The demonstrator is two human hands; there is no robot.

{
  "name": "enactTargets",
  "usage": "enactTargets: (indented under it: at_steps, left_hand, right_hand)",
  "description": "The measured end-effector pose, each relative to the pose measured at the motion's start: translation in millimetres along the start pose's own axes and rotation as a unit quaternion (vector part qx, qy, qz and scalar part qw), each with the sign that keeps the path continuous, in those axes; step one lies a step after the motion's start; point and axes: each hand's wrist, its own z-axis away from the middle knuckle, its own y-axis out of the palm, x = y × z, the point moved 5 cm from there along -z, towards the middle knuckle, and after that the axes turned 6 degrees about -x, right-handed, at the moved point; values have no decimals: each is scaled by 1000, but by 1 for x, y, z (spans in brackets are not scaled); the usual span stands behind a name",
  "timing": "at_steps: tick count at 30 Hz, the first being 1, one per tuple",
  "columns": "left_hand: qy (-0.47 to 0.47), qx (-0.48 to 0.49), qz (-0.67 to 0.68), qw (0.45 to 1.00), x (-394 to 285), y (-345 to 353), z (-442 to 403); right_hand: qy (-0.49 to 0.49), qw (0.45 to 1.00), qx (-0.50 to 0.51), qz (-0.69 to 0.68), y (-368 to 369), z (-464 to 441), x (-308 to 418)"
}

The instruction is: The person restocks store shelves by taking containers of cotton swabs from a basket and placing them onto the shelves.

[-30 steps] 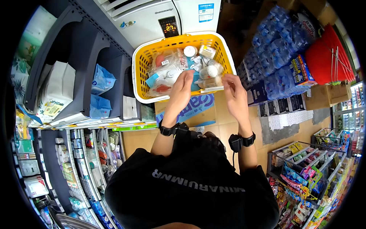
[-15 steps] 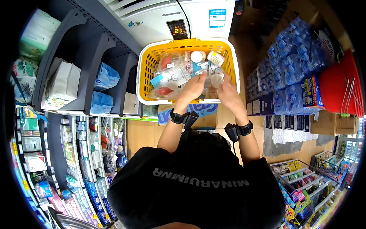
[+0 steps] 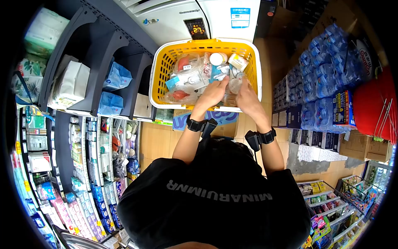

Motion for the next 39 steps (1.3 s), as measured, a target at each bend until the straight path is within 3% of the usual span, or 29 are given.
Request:
enactTargets:
  at_steps: [5,7,12,18,20,21,25,39]
  left_hand:
    - [-9,-28,-14,999,-12,-16,13]
    - [-17,-41,17,999,-11,-20,17]
    - [-37,-94,51,994,-26,-38,44]
    - [11,-171,116,978,-39,-49,84]
    - [-4,-167,122,978,-45,-52,99]
    - [31,-187,153,970,-48,-53,105]
    - [21,-209,203,956,-57,-55,139]
    - [36,-349,122,928,-22,-95,244]
  right_hand:
    - [-33,999,-17,17,-1,0,-4]
    - [-18,997,16,-80,-10,1,11]
    - [-29,994,-30,-104,-35,12,45]
    - [-79,984,-74,-140,-53,25,62]
    - [-119,965,-82,-219,-57,31,66]
    - [-122,958,-62,-254,-57,33,67]
    - [-102,907,-2,-409,-57,49,78]
    - [-108,856,173,-476,-5,92,140]
